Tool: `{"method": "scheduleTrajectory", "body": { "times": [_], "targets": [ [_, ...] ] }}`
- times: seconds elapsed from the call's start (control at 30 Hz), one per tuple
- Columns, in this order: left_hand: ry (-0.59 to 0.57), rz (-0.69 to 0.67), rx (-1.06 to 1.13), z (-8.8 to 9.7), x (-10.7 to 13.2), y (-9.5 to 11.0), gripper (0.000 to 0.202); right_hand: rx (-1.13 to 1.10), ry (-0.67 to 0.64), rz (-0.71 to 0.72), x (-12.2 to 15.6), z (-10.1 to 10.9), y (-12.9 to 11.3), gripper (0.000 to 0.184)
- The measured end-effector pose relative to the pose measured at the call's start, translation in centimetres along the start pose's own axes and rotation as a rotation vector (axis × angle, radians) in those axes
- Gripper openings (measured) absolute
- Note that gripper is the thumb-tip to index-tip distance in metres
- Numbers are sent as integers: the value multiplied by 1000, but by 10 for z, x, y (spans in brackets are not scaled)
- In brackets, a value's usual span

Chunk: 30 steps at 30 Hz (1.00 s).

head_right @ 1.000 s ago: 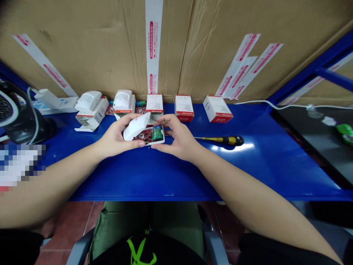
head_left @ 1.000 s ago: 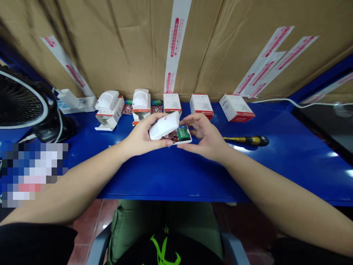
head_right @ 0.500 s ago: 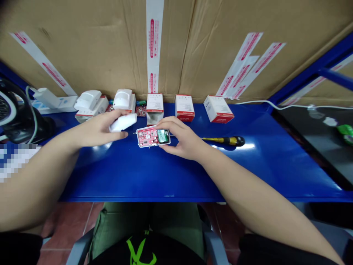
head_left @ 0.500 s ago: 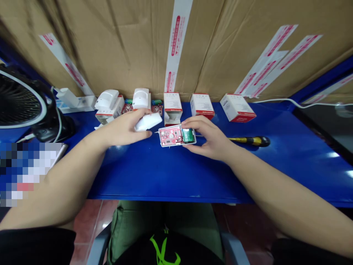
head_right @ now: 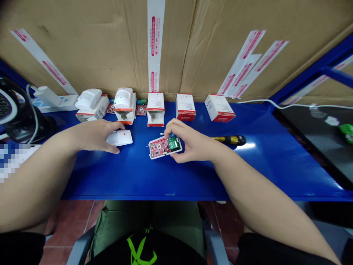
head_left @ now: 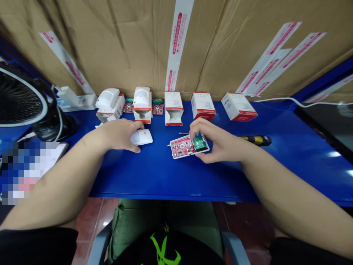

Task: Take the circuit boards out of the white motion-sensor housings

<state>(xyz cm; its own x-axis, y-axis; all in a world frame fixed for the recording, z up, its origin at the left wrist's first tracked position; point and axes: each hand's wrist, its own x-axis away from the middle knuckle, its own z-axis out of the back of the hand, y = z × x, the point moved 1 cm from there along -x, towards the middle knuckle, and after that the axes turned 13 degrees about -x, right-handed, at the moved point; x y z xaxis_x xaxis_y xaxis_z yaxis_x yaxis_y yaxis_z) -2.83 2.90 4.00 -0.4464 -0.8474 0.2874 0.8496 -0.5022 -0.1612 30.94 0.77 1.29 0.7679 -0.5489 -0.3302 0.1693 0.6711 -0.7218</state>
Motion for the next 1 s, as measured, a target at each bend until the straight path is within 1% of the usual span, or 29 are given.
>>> {"method": "scheduleTrajectory", "body": {
  "times": [0.07, 0.17, 0.3, 0.37, 0.4, 0.5, 0.57, 0.63, 0.7, 0.77, 0.83, 0.87, 0.93, 1.0],
  "targets": [
    [53, -27, 32, -8, -2, -7, 72, -62, -57, -58, 3, 3, -2, 43],
    [101, -62, 100, -16, -3, -13, 66, -97, -119, -122, 5, 4, -4, 43],
    [162, -95, 148, -14, -3, -10, 73, -87, -186, -233, 5, -2, -7, 36],
    [214, -152, 173, -8, -3, -3, 73, -70, -209, -263, 3, -7, -7, 31],
    [248, -212, 195, -6, -3, 2, 72, -59, -218, -264, 2, -10, -7, 29],
    [325, -463, 290, 0, -3, 22, 66, -37, -238, -231, -2, -20, -6, 24],
    [347, -573, 325, -1, -3, 36, 65, -39, -245, -198, -6, -24, -6, 26],
    [365, -622, 319, -4, -4, 48, 65, -50, -235, -167, -8, -24, -7, 33],
    [370, -647, 284, -9, -5, 56, 64, -33, -181, -138, -7, -16, -7, 35],
    [370, -655, 243, -14, -8, 61, 61, 53, -72, -134, -1, -1, -1, 26],
    [376, -642, 220, -17, -10, 63, 59, 189, 48, -181, 11, 17, 11, 17],
    [379, -635, 220, -19, -11, 63, 58, 249, 74, -224, 18, 26, 19, 16],
    [386, -619, 240, -20, -12, 63, 54, 287, 46, -358, 31, 42, 35, 17],
    [398, -600, 268, -21, -13, 63, 50, 235, -39, -481, 40, 52, 46, 13]
  ]
}}
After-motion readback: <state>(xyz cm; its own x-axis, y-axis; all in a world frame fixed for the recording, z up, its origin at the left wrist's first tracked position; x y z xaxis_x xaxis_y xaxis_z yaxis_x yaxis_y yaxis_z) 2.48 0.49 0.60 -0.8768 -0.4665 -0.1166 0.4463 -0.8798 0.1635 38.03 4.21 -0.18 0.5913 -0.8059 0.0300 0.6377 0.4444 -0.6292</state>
